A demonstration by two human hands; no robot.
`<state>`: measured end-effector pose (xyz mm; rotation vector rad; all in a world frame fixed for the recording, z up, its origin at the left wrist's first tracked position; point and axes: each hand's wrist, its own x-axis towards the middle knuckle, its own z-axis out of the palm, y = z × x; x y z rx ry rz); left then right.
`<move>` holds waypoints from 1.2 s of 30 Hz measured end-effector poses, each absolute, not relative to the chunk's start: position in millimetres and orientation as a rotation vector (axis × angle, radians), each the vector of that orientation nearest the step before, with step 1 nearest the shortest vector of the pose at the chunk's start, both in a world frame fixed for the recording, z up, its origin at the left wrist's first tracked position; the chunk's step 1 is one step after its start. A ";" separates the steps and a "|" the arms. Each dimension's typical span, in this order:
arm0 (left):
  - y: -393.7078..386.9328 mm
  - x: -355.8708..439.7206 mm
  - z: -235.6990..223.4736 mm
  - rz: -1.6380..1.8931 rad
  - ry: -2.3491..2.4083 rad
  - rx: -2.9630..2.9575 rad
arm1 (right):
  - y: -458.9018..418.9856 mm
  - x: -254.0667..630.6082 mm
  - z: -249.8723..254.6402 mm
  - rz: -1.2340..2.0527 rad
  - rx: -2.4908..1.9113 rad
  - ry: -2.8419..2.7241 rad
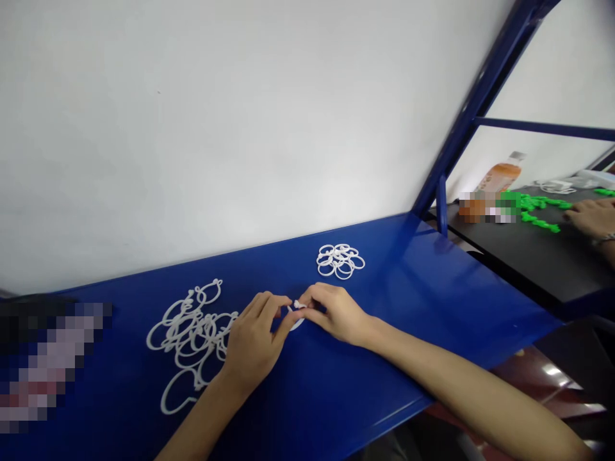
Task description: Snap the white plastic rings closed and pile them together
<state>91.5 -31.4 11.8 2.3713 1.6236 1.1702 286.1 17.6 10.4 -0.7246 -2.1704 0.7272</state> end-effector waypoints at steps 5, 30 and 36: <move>-35.4 92.4 17.7 1.114 1.492 2.124 | 19.7 286.7 11.0 0.851 -0.664 -2.169; -26.9 82.9 20.8 1.127 1.405 1.601 | 12.0 282.5 15.5 1.358 -0.741 -1.775; -28.2 87.3 18.8 1.138 1.424 1.734 | 8.4 282.2 10.9 1.498 -0.670 -1.848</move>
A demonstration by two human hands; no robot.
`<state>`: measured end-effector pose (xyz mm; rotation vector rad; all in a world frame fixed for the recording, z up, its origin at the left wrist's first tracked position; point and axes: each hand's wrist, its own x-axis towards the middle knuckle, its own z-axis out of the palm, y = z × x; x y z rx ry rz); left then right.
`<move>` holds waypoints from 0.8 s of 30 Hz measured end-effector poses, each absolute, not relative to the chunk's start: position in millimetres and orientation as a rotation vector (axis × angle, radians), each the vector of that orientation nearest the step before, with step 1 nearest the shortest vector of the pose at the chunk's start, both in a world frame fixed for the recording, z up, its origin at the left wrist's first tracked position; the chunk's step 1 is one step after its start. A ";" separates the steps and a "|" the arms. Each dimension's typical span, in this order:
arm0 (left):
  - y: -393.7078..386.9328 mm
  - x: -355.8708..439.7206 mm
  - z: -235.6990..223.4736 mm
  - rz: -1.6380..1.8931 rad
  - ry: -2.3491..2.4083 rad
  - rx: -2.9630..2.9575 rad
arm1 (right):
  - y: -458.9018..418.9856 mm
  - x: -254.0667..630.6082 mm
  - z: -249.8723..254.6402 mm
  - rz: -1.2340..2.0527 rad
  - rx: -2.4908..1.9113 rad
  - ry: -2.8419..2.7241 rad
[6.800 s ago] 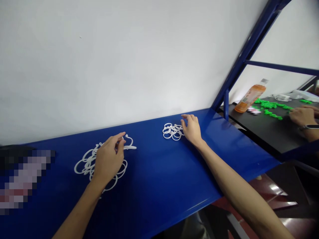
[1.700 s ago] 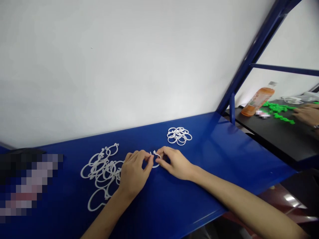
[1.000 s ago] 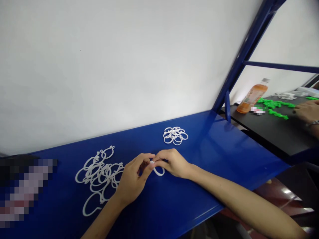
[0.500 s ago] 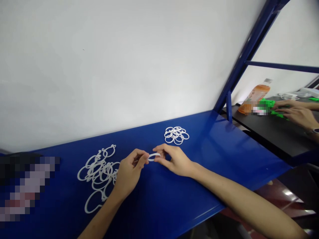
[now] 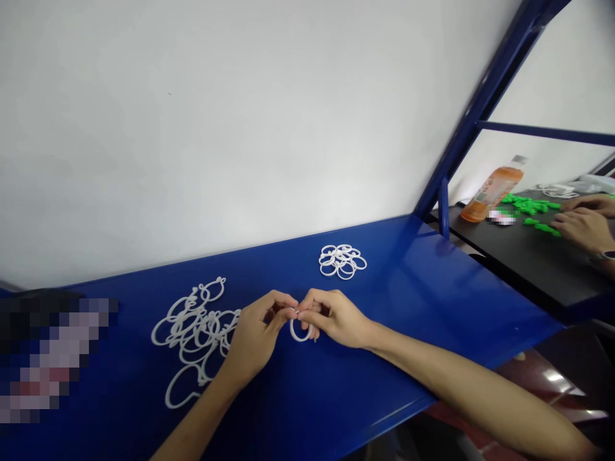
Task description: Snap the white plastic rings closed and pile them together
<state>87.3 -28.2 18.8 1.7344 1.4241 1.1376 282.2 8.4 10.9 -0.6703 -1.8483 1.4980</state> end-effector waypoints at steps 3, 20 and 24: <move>-29.9 87.6 17.8 1.166 1.433 1.769 | 4.0 285.2 15.0 1.367 -0.648 -1.919; -7.9 31.1 19.0 0.411 2.011 2.431 | 83.1 337.3 11.8 0.119 -1.333 -2.028; -8.6 14.0 20.6 0.205 1.920 2.368 | 91.8 343.9 9.7 0.121 -1.440 -2.013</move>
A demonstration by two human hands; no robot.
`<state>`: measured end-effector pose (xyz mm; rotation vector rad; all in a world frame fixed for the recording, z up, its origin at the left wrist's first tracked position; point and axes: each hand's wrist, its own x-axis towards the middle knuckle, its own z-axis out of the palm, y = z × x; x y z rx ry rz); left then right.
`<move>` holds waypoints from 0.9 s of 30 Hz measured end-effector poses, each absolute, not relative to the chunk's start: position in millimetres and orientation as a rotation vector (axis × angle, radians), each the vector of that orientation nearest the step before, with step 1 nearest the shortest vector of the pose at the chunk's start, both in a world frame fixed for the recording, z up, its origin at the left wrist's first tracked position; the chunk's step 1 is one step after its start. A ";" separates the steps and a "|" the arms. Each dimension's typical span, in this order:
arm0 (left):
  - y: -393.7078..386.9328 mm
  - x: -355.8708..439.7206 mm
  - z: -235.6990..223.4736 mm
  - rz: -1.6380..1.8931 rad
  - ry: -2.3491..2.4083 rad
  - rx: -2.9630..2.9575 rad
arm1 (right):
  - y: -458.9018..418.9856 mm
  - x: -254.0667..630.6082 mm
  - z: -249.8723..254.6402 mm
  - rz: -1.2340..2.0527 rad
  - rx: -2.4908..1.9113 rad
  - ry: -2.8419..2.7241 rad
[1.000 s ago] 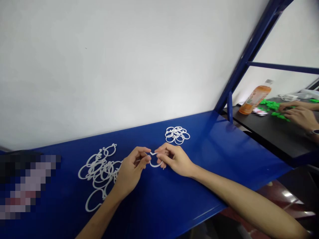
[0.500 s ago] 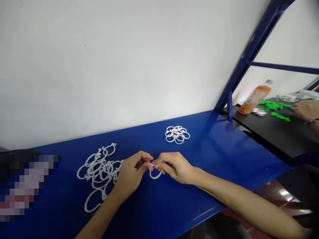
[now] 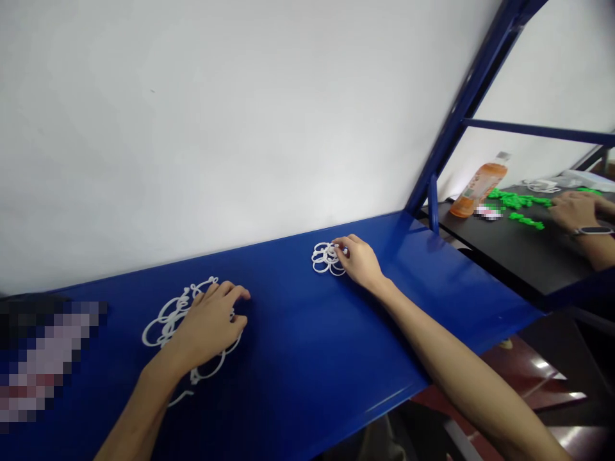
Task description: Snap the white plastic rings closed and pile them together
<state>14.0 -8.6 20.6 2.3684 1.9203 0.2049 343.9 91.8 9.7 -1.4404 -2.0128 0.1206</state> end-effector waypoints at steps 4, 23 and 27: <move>-7.7 3.6 19.7 0.173 1.834 2.291 | 92.4 341.9 8.4 0.145 -1.456 -1.998; -8.6 34.0 31.4 0.815 1.754 2.258 | 38.6 300.5 15.8 0.430 -0.918 -2.243; -16.7 56.7 30.8 0.935 1.690 2.193 | 22.4 287.2 13.4 0.694 -0.789 -2.321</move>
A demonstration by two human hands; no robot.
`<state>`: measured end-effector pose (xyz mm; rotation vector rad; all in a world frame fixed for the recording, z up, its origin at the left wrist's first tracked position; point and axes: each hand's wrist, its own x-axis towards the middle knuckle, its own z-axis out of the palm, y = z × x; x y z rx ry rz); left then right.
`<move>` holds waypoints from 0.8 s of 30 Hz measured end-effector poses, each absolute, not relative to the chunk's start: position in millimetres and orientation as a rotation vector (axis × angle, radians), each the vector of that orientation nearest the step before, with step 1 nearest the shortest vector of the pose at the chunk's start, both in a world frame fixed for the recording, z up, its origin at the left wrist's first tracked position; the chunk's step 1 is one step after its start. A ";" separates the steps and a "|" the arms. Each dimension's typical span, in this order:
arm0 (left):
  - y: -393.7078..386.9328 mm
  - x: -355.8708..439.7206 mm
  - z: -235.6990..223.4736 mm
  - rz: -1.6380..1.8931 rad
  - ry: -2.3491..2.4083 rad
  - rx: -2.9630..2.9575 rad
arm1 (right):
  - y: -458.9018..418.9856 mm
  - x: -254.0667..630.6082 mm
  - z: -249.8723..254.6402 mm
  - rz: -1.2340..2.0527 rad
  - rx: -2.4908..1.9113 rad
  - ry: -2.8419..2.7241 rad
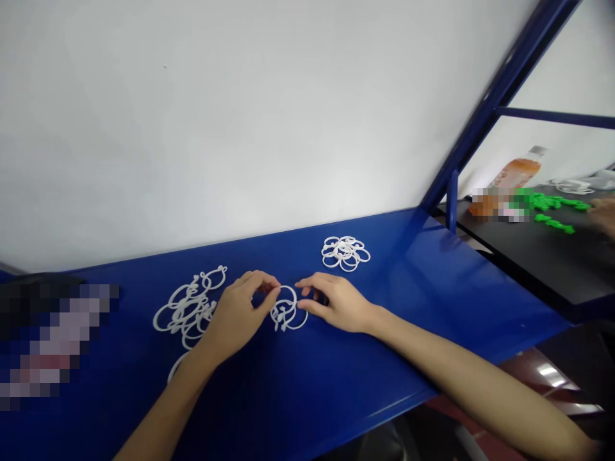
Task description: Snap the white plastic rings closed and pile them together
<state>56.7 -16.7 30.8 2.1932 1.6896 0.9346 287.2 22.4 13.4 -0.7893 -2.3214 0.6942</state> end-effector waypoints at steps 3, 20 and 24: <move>-20.8 68.4 26.6 0.994 1.644 2.165 | 17.0 283.9 13.6 0.826 -0.743 -2.312; -25.2 74.9 31.5 0.932 1.560 1.768 | 14.1 289.5 24.2 0.736 -0.651 -2.113; -27.3 73.0 28.0 1.012 1.438 1.820 | 13.9 286.1 22.6 0.927 -0.807 -1.958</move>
